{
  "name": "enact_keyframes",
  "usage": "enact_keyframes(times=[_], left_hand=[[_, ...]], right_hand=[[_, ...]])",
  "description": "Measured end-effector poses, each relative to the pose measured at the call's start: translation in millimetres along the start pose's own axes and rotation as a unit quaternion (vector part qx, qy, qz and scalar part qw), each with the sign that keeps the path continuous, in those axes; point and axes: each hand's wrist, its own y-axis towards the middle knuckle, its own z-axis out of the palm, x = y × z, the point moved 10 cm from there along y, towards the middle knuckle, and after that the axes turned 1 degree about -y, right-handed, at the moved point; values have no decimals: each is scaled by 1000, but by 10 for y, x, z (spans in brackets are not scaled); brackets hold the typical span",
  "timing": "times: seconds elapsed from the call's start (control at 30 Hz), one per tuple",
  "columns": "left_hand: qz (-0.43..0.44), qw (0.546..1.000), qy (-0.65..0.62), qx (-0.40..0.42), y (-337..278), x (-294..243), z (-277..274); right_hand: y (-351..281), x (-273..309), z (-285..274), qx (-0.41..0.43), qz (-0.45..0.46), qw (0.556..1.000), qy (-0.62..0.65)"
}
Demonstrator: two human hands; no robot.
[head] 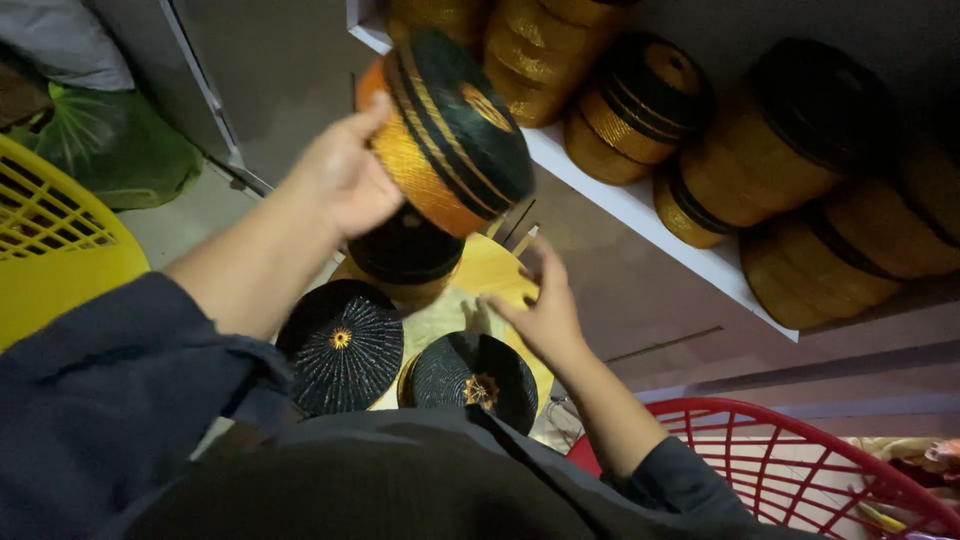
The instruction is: Organizing and stacking traditional hats from a basket onto a stool.
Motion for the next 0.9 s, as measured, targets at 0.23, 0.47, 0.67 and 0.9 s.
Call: enact_keyframes(times=[0.23,0.47,0.67,0.9], left_hand=[[113,990,-47,-70,-209,-879,-1041],[154,980,-45,-113,-574,-1136,-1505],[113,968,-35,-221,-927,-966,-1860],[-59,930,-16,-363,-1354,-383,-2880]], right_hand=[[-932,-456,893,290,-19,892,-347],[-954,-682,961,283,-32,900,-330],[-775,-735,669,245,-11,912,-329],[-666,-936,524,259,-12,910,-322]])
